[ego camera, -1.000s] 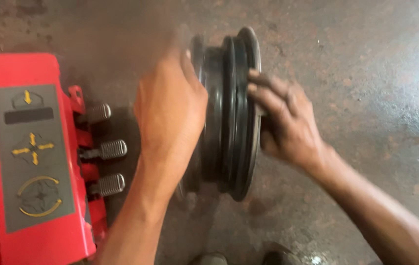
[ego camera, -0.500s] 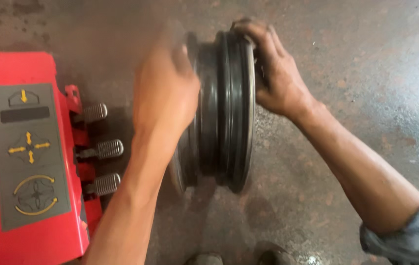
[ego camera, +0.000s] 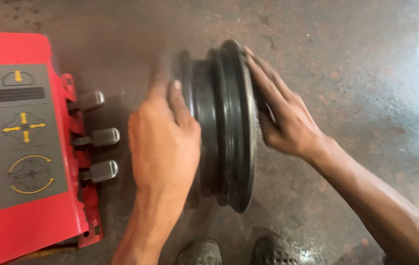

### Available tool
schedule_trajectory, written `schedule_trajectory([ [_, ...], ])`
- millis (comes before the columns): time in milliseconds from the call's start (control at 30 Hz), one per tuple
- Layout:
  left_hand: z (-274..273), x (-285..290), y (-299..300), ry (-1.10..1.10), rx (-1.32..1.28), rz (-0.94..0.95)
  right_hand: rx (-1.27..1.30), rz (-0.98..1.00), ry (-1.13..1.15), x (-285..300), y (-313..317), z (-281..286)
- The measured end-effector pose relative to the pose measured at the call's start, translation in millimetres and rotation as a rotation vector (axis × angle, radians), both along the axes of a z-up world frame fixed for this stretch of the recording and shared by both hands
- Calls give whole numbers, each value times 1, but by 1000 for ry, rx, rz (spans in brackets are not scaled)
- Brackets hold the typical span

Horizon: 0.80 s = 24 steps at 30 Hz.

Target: The person scrubs a black wheel rim with a brush and then wipes it with a cloth. The person continues to scrub and wipe the rim repeatedly, focusing on different areas of the rim's surface.

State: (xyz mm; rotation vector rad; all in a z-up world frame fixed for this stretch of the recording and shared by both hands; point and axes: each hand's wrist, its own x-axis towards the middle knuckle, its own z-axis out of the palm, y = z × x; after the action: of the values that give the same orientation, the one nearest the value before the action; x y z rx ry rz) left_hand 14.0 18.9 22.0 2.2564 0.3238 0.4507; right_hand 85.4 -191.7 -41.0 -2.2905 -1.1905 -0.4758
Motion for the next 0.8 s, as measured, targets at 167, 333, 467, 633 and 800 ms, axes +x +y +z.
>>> schedule_trajectory([
  [167, 2, 11, 2, 2, 78, -4, 49, -256, 451, 6, -7, -25],
  [333, 4, 17, 4, 20, 43, -26, 123, -349, 650, 9, -28, -51],
  [467, -1, 16, 5, -55, 34, -57, -375, -606, 861, 5, -30, -115],
  [633, -1, 19, 6, -39, 23, -63, -339, -139, 289, -16, -17, -201],
  [800, 1, 23, 4, 209, 31, 29, 332, -112, 1131, -42, 8, -207],
])
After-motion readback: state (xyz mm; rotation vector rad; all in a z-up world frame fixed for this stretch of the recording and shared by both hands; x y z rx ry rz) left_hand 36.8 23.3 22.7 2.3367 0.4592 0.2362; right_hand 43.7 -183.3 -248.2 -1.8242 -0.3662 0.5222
